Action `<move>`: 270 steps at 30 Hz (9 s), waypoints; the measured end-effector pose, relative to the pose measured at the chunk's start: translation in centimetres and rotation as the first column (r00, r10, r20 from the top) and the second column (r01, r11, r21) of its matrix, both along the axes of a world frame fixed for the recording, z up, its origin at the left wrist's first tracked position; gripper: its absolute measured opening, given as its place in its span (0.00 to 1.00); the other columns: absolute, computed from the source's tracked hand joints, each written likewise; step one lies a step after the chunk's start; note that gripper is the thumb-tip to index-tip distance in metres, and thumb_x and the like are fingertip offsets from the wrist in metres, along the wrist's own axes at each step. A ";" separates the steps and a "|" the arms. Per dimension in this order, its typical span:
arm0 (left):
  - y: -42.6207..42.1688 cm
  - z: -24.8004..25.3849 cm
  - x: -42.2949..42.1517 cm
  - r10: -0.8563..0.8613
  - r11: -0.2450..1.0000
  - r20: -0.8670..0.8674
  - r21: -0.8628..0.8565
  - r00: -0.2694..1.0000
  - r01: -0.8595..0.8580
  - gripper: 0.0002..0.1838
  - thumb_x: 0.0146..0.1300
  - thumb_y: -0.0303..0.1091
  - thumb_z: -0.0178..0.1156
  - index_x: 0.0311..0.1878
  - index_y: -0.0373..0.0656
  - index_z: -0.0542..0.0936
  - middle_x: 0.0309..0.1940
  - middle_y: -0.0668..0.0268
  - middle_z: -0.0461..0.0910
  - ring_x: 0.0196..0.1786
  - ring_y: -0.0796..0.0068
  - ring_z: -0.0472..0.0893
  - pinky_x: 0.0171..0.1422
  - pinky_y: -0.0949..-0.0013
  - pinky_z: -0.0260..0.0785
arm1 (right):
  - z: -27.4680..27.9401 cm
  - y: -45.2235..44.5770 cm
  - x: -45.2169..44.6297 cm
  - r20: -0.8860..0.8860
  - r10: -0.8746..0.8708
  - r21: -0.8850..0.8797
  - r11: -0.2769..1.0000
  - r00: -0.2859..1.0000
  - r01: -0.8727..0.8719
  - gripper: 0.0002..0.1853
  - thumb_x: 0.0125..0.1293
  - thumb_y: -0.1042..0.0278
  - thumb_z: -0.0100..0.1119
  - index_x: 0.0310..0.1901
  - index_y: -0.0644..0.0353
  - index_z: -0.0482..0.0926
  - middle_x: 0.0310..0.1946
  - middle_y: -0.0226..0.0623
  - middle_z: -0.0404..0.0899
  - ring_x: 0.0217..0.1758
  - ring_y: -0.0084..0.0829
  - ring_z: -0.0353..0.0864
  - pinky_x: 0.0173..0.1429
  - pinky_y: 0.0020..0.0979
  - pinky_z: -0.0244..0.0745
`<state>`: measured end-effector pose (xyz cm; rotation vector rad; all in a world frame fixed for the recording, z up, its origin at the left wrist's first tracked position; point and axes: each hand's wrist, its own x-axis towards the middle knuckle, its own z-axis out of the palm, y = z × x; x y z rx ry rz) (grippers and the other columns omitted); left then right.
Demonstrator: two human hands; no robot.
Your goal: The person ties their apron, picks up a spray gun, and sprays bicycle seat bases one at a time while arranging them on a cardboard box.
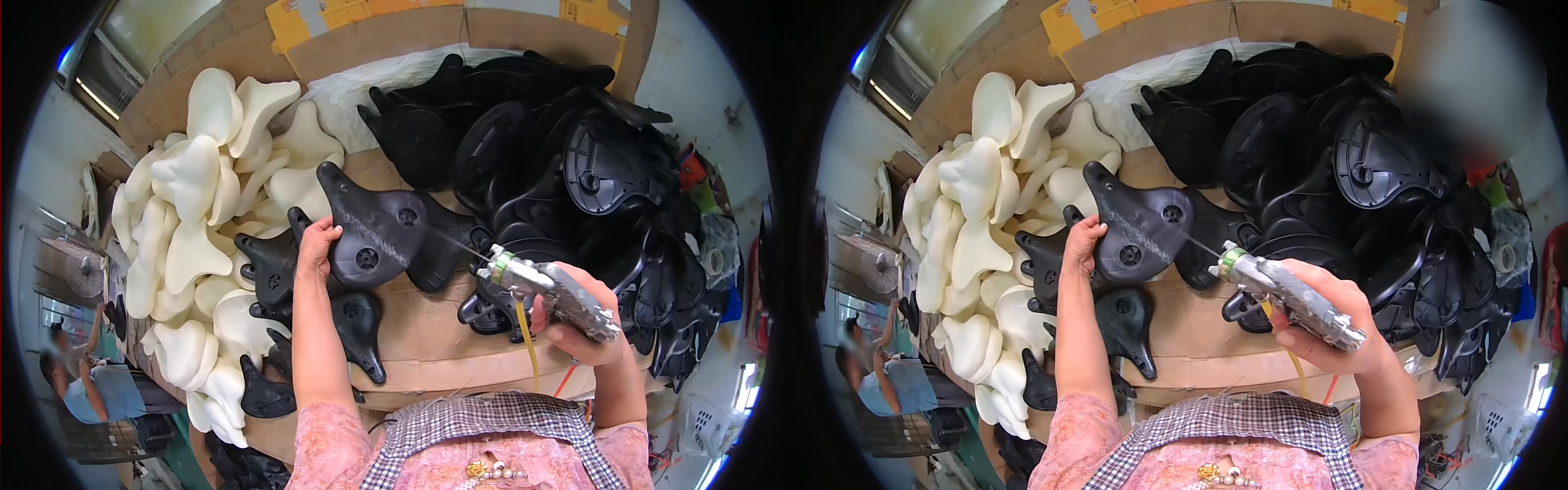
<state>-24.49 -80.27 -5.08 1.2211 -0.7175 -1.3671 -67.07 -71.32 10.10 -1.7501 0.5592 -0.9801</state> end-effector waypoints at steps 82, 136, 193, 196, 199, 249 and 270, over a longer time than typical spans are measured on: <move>-24.6 -0.1 -12.8 0.137 0.985 0.731 -0.169 0.669 -0.018 0.26 0.65 0.50 0.56 0.60 0.45 0.70 0.28 0.59 0.79 0.23 0.70 0.80 0.28 0.67 0.73 | -5.3 -1.3 -0.4 -0.145 0.009 0.299 0.953 0.989 0.035 0.33 0.57 0.72 0.69 0.64 0.64 0.66 0.37 0.36 0.81 0.38 0.22 0.79 0.46 0.25 0.76; -15.4 -6.8 -4.8 0.622 0.778 0.510 -0.489 0.594 -0.394 0.06 0.55 0.25 0.61 0.37 0.43 0.76 0.34 0.68 0.77 0.38 0.73 0.75 0.40 0.69 0.70 | -3.4 -4.5 -2.0 -0.149 -0.111 0.373 0.914 0.983 0.160 0.32 0.58 0.63 0.67 0.62 0.69 0.68 0.37 0.36 0.80 0.37 0.21 0.77 0.45 0.25 0.74; 7.4 -6.3 -3.7 0.360 0.904 -0.367 -0.089 0.858 -0.417 0.08 0.62 0.21 0.57 0.44 0.41 0.75 0.41 0.63 0.81 0.41 0.72 0.82 0.49 0.66 0.76 | 1.8 -1.7 1.5 0.022 -0.125 0.220 0.968 0.992 0.117 0.34 0.56 0.71 0.69 0.63 0.68 0.66 0.38 0.37 0.79 0.35 0.21 0.77 0.42 0.24 0.74; 8.0 -5.6 -3.1 0.354 0.900 -0.394 -0.103 0.848 -0.424 0.09 0.62 0.20 0.57 0.45 0.41 0.75 0.41 0.63 0.81 0.41 0.72 0.82 0.48 0.66 0.76 | 1.7 -1.2 0.0 -0.222 0.062 0.232 0.973 0.973 -0.009 0.31 0.54 0.76 0.68 0.61 0.67 0.69 0.38 0.33 0.79 0.36 0.18 0.76 0.44 0.23 0.73; 8.6 -4.3 -1.0 0.439 0.829 -0.349 -0.198 0.828 -0.523 0.09 0.63 0.20 0.55 0.45 0.42 0.74 0.42 0.63 0.81 0.42 0.71 0.81 0.47 0.66 0.76 | 1.7 -0.9 0.1 -0.296 -0.038 0.204 0.974 0.954 0.102 0.30 0.56 0.77 0.66 0.62 0.64 0.69 0.36 0.32 0.79 0.36 0.19 0.75 0.45 0.23 0.73; 11.3 5.5 -14.6 0.071 0.931 0.640 -0.317 0.765 0.179 0.05 0.58 0.24 0.58 0.37 0.35 0.77 0.23 0.71 0.73 0.27 0.84 0.70 0.33 0.77 0.66 | -1.9 3.8 -5.1 -0.090 -0.242 0.177 0.951 0.966 0.255 0.30 0.61 0.70 0.64 0.64 0.65 0.66 0.37 0.31 0.78 0.38 0.19 0.76 0.45 0.24 0.73; 17.0 10.3 -2.2 0.326 0.944 0.665 -0.269 0.672 -0.192 0.12 0.73 0.35 0.51 0.51 0.39 0.79 0.26 0.67 0.81 0.21 0.79 0.75 0.25 0.74 0.66 | -2.4 7.6 -4.3 -0.083 -0.178 0.228 0.954 0.980 0.193 0.31 0.60 0.72 0.65 0.64 0.64 0.65 0.36 0.31 0.78 0.38 0.19 0.76 0.45 0.24 0.73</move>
